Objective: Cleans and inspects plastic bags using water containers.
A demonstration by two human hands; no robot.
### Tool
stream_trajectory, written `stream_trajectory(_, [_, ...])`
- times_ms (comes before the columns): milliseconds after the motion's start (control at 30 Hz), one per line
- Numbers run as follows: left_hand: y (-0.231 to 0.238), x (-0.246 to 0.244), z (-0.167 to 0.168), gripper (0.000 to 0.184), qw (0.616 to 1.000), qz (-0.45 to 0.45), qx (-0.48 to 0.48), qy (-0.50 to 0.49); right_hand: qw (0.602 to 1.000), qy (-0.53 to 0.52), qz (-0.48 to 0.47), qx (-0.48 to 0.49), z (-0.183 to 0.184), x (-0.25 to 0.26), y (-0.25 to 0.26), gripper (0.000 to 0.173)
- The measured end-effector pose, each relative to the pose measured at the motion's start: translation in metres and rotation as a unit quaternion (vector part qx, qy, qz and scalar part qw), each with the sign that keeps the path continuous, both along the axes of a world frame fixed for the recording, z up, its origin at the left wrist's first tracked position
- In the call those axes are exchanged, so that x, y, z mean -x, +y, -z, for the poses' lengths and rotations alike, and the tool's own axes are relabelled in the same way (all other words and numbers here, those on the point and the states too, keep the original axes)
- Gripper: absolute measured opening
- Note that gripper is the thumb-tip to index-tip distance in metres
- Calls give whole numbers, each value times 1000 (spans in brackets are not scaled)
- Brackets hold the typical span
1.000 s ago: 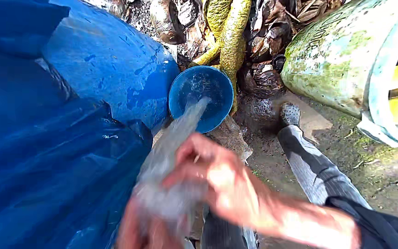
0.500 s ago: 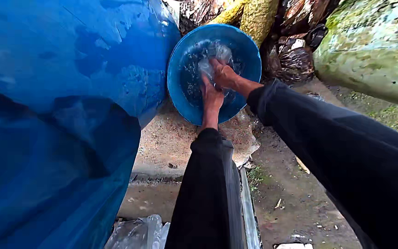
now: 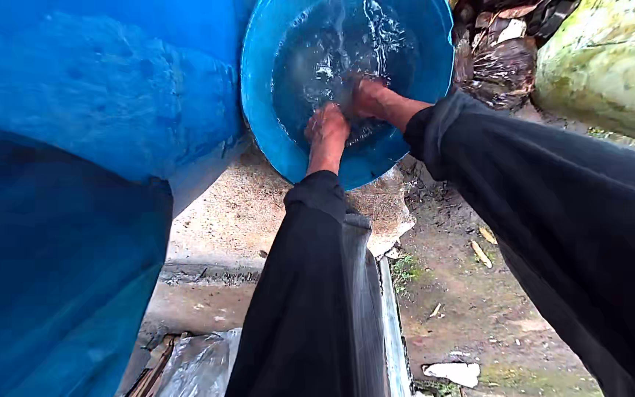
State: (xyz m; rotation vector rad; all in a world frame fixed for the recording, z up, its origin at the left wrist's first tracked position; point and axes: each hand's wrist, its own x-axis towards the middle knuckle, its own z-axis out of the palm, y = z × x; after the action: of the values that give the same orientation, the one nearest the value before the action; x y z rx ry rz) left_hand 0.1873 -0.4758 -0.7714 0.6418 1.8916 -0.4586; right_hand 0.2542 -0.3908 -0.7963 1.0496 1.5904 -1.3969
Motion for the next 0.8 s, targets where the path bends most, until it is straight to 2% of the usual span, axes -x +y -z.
stream_trajectory(67, [-3,8,-29,37,998,-46,-38,27,998,41,50,-7,-13,-6,1,38])
stream_trajectory(133, [1,16,-85,39,996,-73,-38,17,989,96,107,-30,-42,-14,3,35])
stream_trajectory(233, [-8,7,-139,41,949,-149,-222,167,956,196,167,-138,-113,-24,11,29])
stream_trajectory(267, [-11,4,-160,42,933,-174,-261,180,944,219,189,-162,-133,-26,13,26])
stream_trajectory(333, [-16,-3,-175,36,905,-243,-306,166,938,209,232,-148,-150,-31,15,23])
stream_trajectory(400, [-22,-9,-158,42,906,-291,-289,109,948,170,237,-131,-136,-31,12,23])
stream_trajectory(533, [-9,-12,-84,100,936,-281,-212,21,976,149,131,-87,-69,-17,10,41])
stream_trajectory(600, [1,-16,-55,114,960,-241,-143,16,990,109,72,-58,-40,-8,12,49])
stream_trajectory(667, [10,-16,-28,120,974,-214,-76,21,993,93,40,-57,-13,-4,12,56])
stream_trajectory(800, [12,-9,-10,108,989,-144,-18,12,996,67,49,-28,5,2,12,62])
